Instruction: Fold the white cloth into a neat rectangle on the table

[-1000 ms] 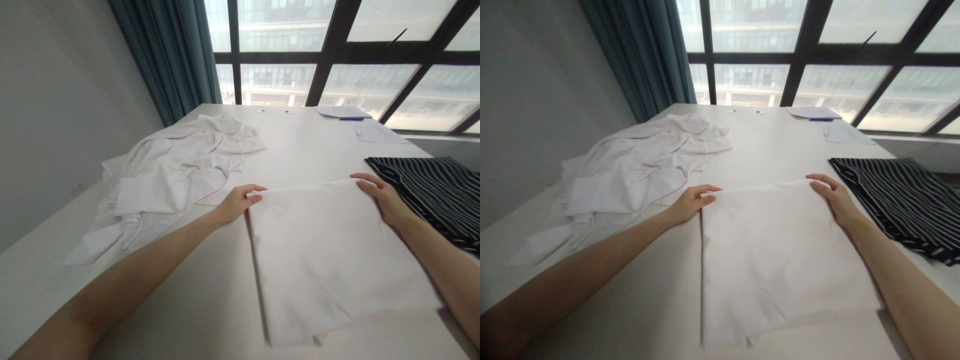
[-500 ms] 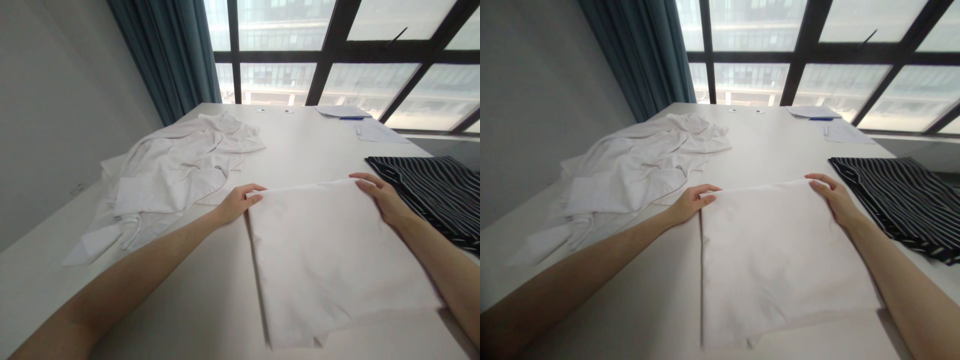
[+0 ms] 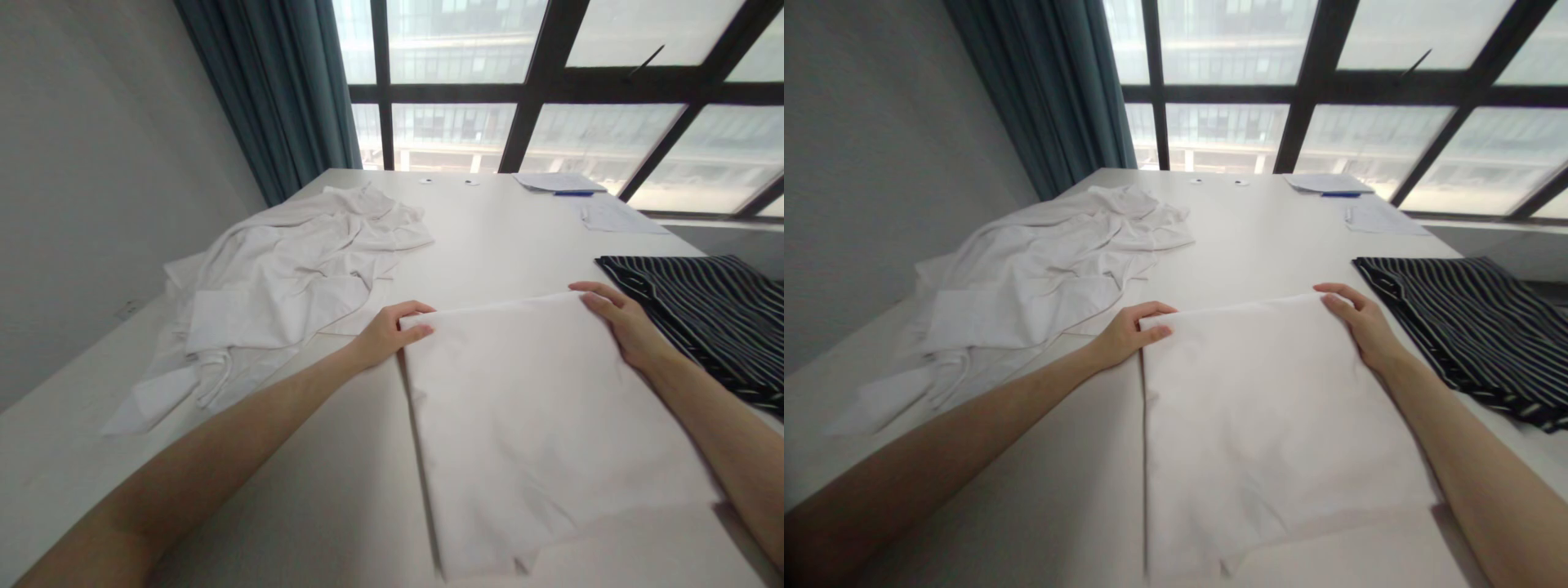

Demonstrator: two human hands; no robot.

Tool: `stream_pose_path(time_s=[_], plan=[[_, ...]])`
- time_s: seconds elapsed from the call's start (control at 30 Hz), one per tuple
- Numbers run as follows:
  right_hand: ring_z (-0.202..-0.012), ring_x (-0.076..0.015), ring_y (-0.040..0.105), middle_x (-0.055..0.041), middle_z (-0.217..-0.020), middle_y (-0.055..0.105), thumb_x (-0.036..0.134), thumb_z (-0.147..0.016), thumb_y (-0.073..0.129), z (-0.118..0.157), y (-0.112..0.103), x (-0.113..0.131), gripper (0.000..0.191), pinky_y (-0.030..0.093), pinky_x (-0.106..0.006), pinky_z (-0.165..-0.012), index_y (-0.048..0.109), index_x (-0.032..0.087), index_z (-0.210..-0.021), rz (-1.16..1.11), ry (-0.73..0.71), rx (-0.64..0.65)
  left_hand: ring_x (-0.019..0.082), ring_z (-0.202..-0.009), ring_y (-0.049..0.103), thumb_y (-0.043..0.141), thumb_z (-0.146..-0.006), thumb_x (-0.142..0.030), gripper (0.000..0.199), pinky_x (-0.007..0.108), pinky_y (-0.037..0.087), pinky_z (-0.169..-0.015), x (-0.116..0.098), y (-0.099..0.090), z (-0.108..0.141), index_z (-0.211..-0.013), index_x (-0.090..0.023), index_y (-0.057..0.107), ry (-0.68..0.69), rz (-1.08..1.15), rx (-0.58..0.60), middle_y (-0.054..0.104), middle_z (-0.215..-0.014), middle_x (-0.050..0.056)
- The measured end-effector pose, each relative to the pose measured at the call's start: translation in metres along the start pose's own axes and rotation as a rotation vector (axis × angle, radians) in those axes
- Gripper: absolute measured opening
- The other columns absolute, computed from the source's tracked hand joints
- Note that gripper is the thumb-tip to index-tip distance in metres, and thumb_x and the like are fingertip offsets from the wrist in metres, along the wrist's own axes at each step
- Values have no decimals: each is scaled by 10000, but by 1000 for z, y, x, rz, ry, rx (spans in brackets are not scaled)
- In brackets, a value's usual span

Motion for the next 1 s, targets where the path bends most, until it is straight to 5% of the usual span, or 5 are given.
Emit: stream_pose_path(time_s=[1.0], plan=[[-589,-109,509,36,-757,642,529,-583,828,-1,1,-3,489,416,-185,-463,728,273,-988,8,6,27,182,-856,624,624,-854,-407,355,238,458,-694,-8,1,6,-1097,-155,684,47,-105,-44,706,-1015,39]])
Point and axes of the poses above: each hand's wrist, its own z-axis away from the middle knuckle, its own y-axis out of the palm, x = y × z, the point moved 6 cm from there along -z, towards the middle knuckle
